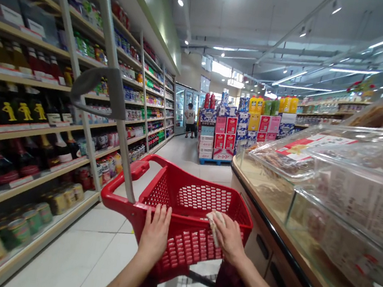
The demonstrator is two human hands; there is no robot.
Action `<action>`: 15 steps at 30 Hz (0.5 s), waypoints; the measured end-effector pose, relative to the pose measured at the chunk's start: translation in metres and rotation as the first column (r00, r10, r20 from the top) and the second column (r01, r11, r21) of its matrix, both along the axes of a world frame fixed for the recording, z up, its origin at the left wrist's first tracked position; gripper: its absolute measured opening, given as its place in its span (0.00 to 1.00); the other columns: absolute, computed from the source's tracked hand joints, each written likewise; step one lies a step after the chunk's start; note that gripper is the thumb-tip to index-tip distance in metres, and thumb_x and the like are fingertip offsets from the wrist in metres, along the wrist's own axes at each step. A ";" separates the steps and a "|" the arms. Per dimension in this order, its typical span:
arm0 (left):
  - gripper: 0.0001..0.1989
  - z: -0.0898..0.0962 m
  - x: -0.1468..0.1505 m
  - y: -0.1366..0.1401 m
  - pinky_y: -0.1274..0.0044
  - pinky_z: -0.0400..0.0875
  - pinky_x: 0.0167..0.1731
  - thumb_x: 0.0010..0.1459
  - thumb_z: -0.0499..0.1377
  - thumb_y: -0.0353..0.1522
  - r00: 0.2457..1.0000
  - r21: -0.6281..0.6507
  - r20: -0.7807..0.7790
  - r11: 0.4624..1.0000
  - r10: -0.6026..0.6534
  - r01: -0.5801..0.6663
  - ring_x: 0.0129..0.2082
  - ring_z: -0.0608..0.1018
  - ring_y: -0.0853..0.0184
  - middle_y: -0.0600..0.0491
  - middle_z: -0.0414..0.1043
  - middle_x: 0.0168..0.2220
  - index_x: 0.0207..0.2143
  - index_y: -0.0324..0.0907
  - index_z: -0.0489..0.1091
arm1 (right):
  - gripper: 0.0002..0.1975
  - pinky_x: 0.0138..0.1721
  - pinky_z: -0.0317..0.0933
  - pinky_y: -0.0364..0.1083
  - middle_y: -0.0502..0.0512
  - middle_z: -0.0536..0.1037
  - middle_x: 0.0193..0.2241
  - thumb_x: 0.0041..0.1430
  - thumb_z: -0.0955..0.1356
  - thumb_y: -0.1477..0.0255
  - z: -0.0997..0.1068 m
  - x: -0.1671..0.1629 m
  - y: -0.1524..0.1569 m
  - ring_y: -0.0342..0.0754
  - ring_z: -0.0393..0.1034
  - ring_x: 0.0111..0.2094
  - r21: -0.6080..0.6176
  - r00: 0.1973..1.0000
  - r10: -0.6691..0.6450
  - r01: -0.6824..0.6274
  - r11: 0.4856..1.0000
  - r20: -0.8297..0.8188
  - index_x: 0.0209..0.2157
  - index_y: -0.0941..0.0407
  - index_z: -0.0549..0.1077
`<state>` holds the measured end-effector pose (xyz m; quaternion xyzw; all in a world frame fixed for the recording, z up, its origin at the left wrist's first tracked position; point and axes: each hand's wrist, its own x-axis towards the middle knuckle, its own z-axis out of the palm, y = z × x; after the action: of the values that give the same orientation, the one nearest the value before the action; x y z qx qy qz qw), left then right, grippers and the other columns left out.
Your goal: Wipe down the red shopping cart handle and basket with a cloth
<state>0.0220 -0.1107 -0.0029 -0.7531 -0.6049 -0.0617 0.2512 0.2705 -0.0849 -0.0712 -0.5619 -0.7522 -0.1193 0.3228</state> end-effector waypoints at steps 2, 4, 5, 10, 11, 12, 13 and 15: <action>0.30 -0.001 0.000 0.001 0.59 0.36 0.56 0.48 0.49 0.29 1.000 -0.009 0.000 1.000 0.002 -0.002 0.58 0.51 0.53 0.42 0.54 0.57 0.56 0.35 0.51 | 0.18 0.44 0.54 0.51 0.57 0.69 0.46 0.56 0.59 0.72 0.004 0.009 0.002 0.50 0.61 0.46 0.015 1.000 -0.020 0.020 1.000 0.008 0.48 0.49 0.66; 0.31 -0.002 0.001 0.001 0.59 0.36 0.56 0.48 0.49 0.30 1.000 -0.020 0.004 1.000 0.002 -0.001 0.58 0.51 0.54 0.43 0.53 0.57 0.56 0.35 0.51 | 0.17 0.40 0.55 0.49 0.56 0.71 0.41 0.53 0.61 0.73 0.009 0.016 0.004 0.49 0.64 0.41 0.032 0.999 -0.035 0.036 0.999 -0.023 0.45 0.50 0.68; 0.31 -0.002 0.001 0.001 0.59 0.36 0.56 0.48 0.50 0.31 1.000 -0.024 0.007 1.000 0.001 -0.001 0.58 0.51 0.54 0.43 0.53 0.57 0.56 0.35 0.51 | 0.16 0.39 0.56 0.48 0.56 0.72 0.39 0.53 0.61 0.74 0.012 0.018 0.004 0.48 0.64 0.39 0.052 0.997 -0.041 0.044 0.998 -0.062 0.44 0.51 0.69; 0.31 -0.001 0.004 -0.001 0.59 0.36 0.56 0.48 0.50 0.31 1.000 -0.020 0.009 1.000 0.004 -0.004 0.58 0.51 0.53 0.42 0.53 0.58 0.56 0.35 0.51 | 0.19 0.39 0.59 0.47 0.56 0.71 0.39 0.51 0.60 0.72 0.029 0.022 0.010 0.48 0.66 0.38 0.123 0.905 -0.082 0.145 0.982 -0.417 0.47 0.55 0.64; 0.31 -0.001 0.004 -0.001 0.59 0.36 0.56 0.48 0.50 0.31 1.000 -0.019 0.009 1.000 0.005 -0.005 0.58 0.51 0.53 0.43 0.53 0.58 0.56 0.35 0.51 | 0.20 0.37 0.60 0.47 0.57 0.72 0.38 0.50 0.61 0.72 0.031 0.027 0.012 0.48 0.67 0.37 0.092 0.871 -0.136 0.202 0.975 -0.473 0.47 0.56 0.63; 0.31 0.000 0.004 -0.002 0.59 0.36 0.56 0.48 0.50 0.31 1.000 -0.021 0.009 1.000 0.006 -0.006 0.59 0.51 0.53 0.43 0.53 0.58 0.56 0.35 0.51 | 0.21 0.36 0.61 0.47 0.57 0.72 0.37 0.48 0.61 0.72 0.031 0.035 0.015 0.49 0.67 0.35 0.058 0.834 -0.202 0.268 0.962 -0.514 0.47 0.58 0.62; 0.31 0.001 0.005 -0.002 0.59 0.36 0.56 0.48 0.50 0.31 1.000 -0.024 0.009 1.000 0.006 -0.006 0.59 0.51 0.53 0.43 0.53 0.58 0.56 0.35 0.51 | 0.22 0.36 0.61 0.48 0.58 0.72 0.37 0.47 0.61 0.72 0.031 0.044 0.017 0.49 0.67 0.34 0.031 0.800 -0.264 0.332 0.943 -0.538 0.46 0.59 0.62; 0.30 0.001 0.005 -0.003 0.59 0.36 0.56 0.48 0.50 0.31 1.000 -0.032 0.007 0.999 0.003 -0.003 0.59 0.51 0.53 0.42 0.53 0.57 0.56 0.34 0.51 | 0.22 0.39 0.61 0.51 0.62 0.70 0.39 0.45 0.60 0.75 0.026 0.058 0.022 0.52 0.66 0.38 0.019 0.775 -0.322 0.396 0.918 -0.544 0.45 0.62 0.64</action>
<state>0.0271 -0.1134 -0.0017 -0.7559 -0.6079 -0.0542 0.2370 0.3289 -0.0634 -0.0454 -0.6832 -0.5026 -0.0687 0.5253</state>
